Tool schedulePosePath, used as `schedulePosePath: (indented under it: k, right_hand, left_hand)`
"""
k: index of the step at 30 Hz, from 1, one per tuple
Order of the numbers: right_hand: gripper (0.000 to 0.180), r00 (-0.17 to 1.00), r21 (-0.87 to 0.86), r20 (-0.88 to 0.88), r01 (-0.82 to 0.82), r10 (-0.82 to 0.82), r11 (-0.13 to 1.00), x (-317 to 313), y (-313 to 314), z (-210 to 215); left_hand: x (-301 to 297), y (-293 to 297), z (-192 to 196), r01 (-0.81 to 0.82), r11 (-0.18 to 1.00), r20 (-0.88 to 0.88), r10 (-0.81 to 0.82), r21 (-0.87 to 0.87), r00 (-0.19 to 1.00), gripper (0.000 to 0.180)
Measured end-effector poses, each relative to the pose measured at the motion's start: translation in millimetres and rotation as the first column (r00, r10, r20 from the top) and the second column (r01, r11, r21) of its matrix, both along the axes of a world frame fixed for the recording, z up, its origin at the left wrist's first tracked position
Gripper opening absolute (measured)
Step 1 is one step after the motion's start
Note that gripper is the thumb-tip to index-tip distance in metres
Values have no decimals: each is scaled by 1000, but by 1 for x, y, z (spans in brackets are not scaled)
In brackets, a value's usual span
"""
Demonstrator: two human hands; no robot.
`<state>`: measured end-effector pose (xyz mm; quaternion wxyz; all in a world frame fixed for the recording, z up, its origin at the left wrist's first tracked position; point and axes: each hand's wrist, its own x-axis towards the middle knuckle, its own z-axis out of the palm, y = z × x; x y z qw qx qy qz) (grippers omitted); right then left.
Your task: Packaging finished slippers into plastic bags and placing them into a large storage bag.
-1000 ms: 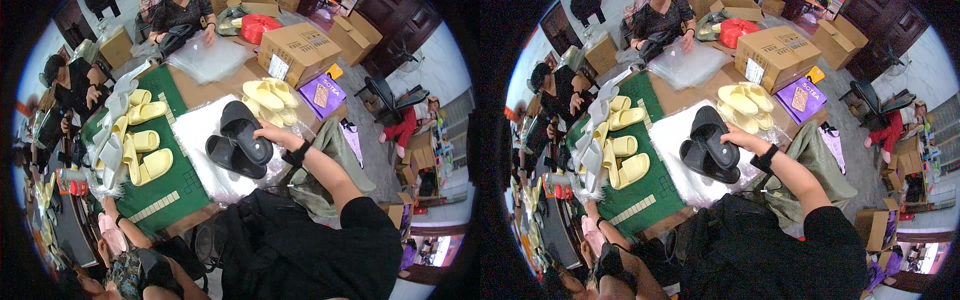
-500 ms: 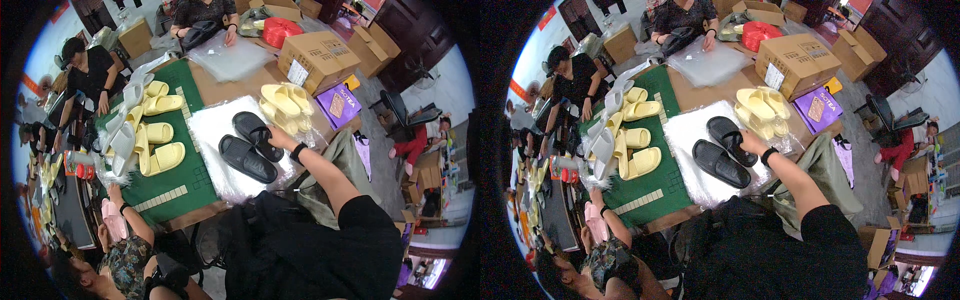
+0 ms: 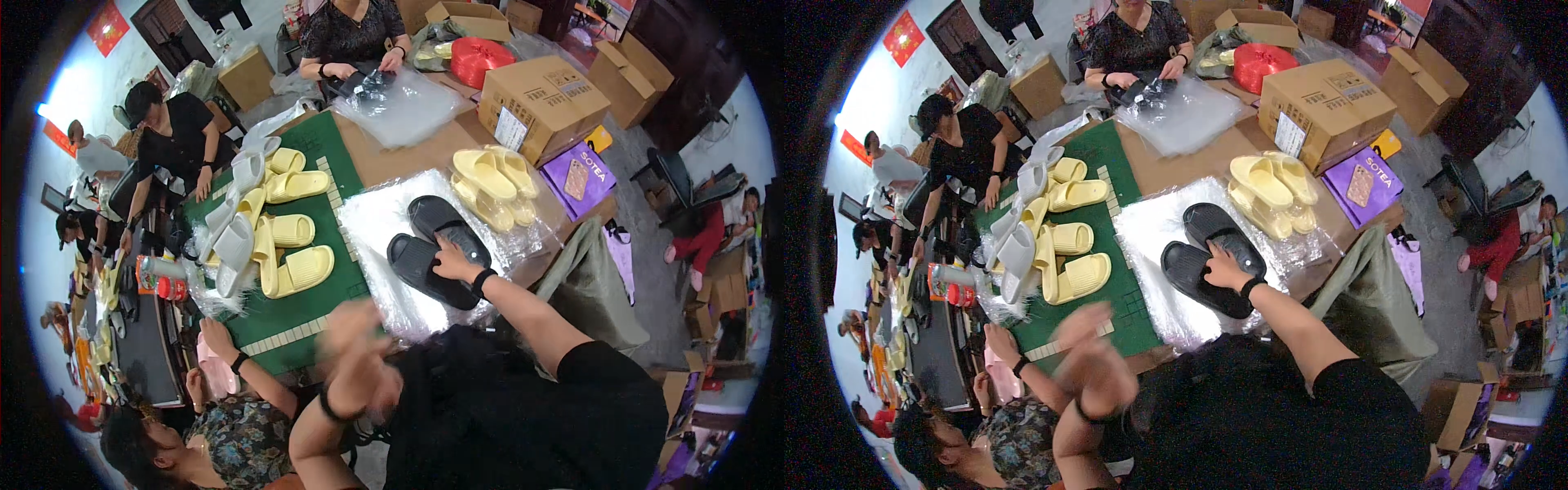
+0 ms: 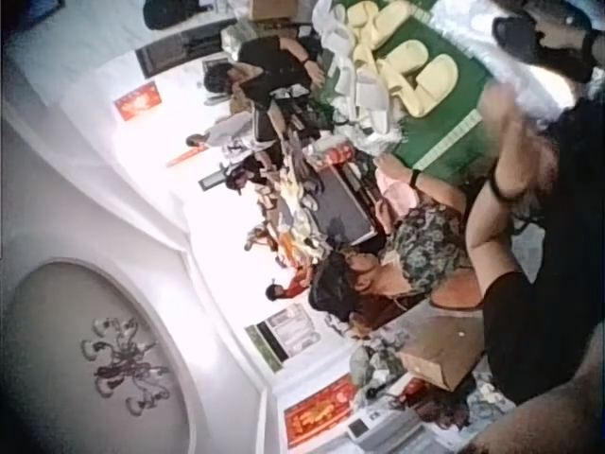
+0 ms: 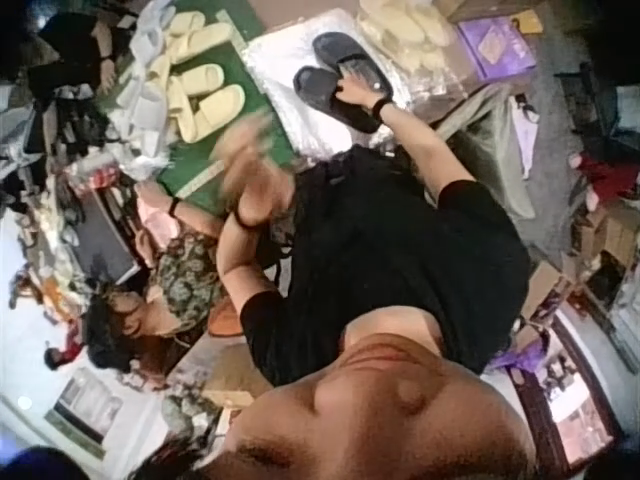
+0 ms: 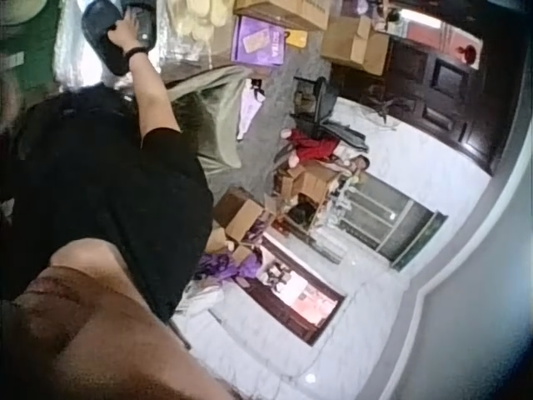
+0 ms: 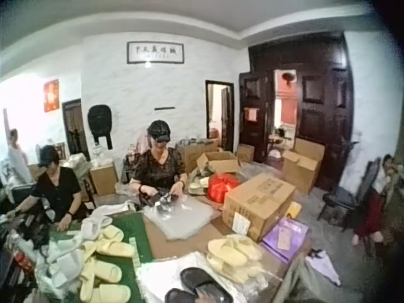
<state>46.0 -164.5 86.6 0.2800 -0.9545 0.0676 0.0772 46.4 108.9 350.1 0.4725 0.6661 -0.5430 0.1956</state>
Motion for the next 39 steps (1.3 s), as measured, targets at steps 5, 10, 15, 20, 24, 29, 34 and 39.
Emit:
schedulePosePath:
  k: [5, 10, 15, 20, 24, 29, 34, 39]
  right_hand:
    - [30, 991, -29, 22, -129, 130, 991, -3, -9, 14]
    - [22, 918, 231, 327, 153, -225, 961, -36, -8, 40]
    - [21, 873, 264, 194, 393, -447, 881, -77, 0, 61]
    - [37, 994, 48, 56, 89, -92, 995, -64, 18, 3]
    - [40, 970, 98, -90, 236, -228, 967, -45, 26, 1]
    - [33, 894, 344, 148, 354, -422, 870, -70, 1, 27]
    - [22, 799, 817, -222, 465, -559, 340, -119, -38, 68]
    - [22, 879, 747, -339, 468, -335, 471, -160, -68, 99]
  left_hand:
    - [1, -51, -154, 350, 657, -291, -203, 667, 935, 26]
    - [-15, -51, -260, 205, 587, -150, -142, 783, 978, 31]
    - [-31, -90, -252, 17, -98, -25, -74, 995, 997, 54]
    - [-32, -76, -305, -43, 151, 46, -18, 988, 999, 47]
    - [-31, -77, -302, -23, 37, 26, -78, 999, 997, 50]
    - [-32, -82, -279, -112, 59, 114, -23, 992, 993, 53]
    - [-20, -73, -293, -213, 255, 182, 141, 943, 973, 72]
    - [-2, -81, -251, -147, 392, 50, 246, 908, 968, 75]
